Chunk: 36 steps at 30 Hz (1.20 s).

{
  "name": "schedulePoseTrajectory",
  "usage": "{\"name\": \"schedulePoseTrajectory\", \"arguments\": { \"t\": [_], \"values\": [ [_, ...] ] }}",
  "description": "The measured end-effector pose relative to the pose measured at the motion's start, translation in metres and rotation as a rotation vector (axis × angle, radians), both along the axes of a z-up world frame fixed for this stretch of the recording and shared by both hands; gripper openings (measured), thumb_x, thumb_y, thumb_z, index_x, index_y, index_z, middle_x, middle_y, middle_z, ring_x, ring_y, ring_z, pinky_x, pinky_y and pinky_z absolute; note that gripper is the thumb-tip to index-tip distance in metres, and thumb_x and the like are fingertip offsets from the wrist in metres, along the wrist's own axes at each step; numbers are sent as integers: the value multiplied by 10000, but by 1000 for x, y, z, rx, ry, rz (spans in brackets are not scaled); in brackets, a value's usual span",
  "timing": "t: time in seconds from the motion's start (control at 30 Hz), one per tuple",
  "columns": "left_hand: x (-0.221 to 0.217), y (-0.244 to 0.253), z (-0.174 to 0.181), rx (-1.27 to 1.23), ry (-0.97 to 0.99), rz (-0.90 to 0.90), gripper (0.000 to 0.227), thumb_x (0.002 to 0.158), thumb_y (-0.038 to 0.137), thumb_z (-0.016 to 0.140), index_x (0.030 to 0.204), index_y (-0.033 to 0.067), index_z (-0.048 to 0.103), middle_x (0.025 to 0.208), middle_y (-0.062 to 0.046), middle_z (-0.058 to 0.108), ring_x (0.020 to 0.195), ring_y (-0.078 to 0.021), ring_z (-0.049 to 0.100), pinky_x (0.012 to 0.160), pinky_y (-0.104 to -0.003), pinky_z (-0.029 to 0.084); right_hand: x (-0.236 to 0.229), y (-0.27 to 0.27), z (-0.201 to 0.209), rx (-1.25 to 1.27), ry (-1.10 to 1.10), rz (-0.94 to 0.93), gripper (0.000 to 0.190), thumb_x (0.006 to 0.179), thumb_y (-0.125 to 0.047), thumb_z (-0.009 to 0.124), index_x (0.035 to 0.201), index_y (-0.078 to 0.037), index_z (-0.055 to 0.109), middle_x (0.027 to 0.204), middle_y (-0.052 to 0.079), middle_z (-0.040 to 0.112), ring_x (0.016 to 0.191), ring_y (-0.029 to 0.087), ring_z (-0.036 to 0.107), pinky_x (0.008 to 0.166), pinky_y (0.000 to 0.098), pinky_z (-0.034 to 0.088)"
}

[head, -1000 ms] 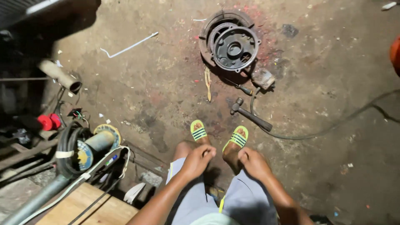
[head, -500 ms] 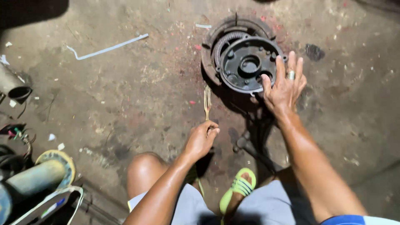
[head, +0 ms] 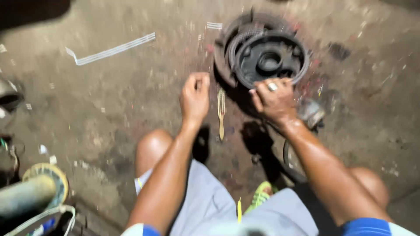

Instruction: Cleaning a metal motor housing component with a wire brush in a workshop.

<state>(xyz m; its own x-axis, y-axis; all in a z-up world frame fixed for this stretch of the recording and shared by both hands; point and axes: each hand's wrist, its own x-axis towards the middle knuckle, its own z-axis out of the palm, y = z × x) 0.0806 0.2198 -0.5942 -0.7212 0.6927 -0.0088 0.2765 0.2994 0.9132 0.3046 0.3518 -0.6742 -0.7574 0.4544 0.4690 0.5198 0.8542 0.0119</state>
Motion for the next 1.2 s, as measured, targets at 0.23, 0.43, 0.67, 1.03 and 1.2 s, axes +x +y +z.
{"name": "schedulePoseTrajectory", "arguments": {
  "t": [0.23,0.43,0.67,1.03,1.2],
  "values": [
    [-29,5,-18,107,-247,175,137,948,162,632,989,91,742,608,-64,637,454,-136,613,361,-298,569,-39,-152,-86,-877,-37,-391,270,914,-347,719,954,-88,654,850,220,722,855,454,727,721,548,555],
    [-21,7,-14,112,-276,194,122,940,144,649,973,73,742,588,-53,607,472,-106,574,348,-267,564,-84,-161,-134,-1099,-86,-697,429,842,-421,778,1081,-115,596,959,165,694,933,408,743,751,541,606],
    [-19,2,-17,32,-302,165,126,911,152,654,947,90,757,573,-72,638,418,-140,597,316,-288,559,-66,-158,-110,-1232,-168,-749,259,883,-280,664,1058,-94,617,956,192,709,1007,430,730,854,607,580],
    [-19,9,-27,-37,-231,165,128,908,232,665,935,170,774,561,-26,636,499,-156,617,503,-354,528,-76,-151,-139,-1118,-310,-707,350,875,-397,741,1054,-110,652,966,135,711,1038,376,728,882,539,595],
    [-25,7,-31,-84,-190,170,128,906,270,666,937,209,775,575,-16,661,538,-171,644,587,-360,542,-67,-159,-117,-1337,-183,-731,307,827,-401,695,984,-142,645,969,165,757,1077,397,713,892,546,579]
  ]
}}
